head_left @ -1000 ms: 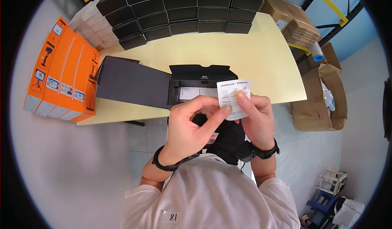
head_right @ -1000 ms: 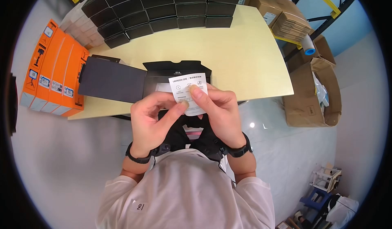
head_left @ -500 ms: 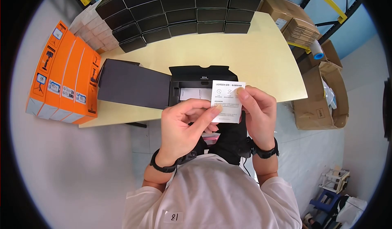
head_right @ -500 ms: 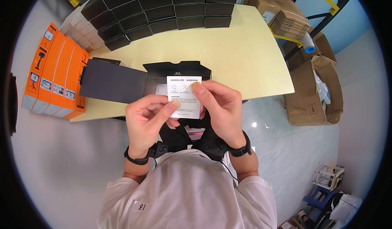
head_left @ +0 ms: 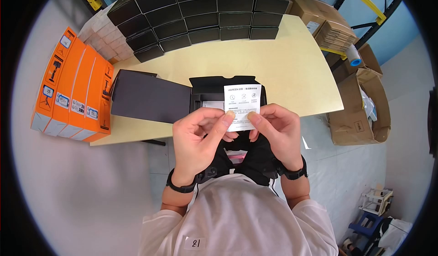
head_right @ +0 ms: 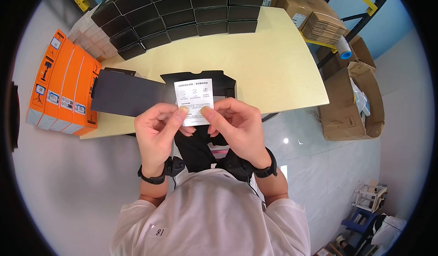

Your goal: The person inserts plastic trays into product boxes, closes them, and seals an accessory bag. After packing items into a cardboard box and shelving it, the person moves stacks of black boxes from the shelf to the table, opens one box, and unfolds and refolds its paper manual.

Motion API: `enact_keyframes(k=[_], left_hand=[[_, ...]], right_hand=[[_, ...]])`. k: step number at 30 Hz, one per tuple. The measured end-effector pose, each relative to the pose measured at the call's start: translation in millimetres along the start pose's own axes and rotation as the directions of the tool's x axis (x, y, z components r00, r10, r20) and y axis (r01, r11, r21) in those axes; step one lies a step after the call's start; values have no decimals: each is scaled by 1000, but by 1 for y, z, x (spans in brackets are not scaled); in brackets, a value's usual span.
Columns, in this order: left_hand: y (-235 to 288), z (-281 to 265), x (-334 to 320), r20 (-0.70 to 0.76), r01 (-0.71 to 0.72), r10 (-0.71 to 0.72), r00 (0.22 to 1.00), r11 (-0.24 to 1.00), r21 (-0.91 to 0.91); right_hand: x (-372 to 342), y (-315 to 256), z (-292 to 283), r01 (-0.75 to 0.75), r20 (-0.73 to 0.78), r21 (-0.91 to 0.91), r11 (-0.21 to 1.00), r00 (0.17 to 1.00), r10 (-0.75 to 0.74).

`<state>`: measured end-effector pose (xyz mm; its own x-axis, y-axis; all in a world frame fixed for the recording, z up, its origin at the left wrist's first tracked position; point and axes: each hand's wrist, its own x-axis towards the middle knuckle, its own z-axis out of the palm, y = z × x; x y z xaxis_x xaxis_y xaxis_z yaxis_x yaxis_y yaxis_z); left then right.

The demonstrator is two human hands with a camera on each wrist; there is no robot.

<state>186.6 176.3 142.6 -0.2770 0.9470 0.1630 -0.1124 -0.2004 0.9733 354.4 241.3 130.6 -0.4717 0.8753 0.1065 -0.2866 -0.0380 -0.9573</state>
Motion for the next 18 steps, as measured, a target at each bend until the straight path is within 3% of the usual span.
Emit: enact_keyframes(k=[6,18], left_hand=[[1,5,1,-43,-8,8,999,1000,4],[-1,1,0,18,-22,22,1000,1000,-2]], right_hand=[[0,1,0,21,-6,7,1000,1000,-21],[-1,0,-1,34,10,19,999,999,-34]])
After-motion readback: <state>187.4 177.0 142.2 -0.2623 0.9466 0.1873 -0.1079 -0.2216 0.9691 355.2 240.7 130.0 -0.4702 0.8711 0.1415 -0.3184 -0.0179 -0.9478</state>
